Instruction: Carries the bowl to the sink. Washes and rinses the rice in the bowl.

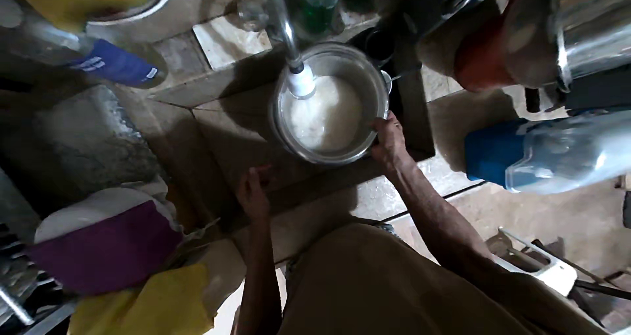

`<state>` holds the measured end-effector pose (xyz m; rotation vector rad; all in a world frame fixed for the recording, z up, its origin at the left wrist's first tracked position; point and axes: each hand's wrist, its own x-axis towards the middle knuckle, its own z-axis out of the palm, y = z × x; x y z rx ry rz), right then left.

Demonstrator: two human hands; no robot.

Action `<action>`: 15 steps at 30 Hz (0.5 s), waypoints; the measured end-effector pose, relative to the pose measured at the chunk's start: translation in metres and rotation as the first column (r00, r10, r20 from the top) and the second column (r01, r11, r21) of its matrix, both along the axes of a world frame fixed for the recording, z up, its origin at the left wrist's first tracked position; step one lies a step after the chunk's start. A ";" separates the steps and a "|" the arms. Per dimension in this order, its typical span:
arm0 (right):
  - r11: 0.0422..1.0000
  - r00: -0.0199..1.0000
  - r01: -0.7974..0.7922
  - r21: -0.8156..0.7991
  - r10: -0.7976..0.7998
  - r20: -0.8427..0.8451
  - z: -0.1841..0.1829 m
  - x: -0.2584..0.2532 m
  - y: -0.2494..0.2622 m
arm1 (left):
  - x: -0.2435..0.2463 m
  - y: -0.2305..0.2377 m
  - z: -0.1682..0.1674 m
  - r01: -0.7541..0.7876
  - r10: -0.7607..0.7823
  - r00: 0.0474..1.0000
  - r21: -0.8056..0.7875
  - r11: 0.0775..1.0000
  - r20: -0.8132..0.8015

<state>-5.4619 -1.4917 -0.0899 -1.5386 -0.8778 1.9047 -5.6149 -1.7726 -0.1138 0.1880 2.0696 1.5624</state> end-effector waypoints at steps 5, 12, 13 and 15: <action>1.000 0.998 -0.023 -0.009 0.022 -0.058 -0.014 -0.007 -0.004 | -0.005 0.001 -0.002 -0.021 0.022 1.000 0.025 0.999 -0.021; 0.999 0.996 -0.041 -0.023 0.039 -0.074 -0.023 -0.021 -0.004 | -0.007 0.004 -0.006 -0.006 0.008 0.999 0.043 0.999 -0.044; 0.999 0.996 -0.042 -0.022 0.040 -0.076 -0.023 -0.022 -0.004 | -0.008 0.005 -0.006 -0.006 0.008 0.999 0.040 0.999 -0.048; 0.999 0.997 -0.038 -0.022 0.037 -0.074 -0.022 -0.024 -0.004 | -0.019 0.015 0.001 0.005 -0.006 0.999 -0.018 1.000 -0.040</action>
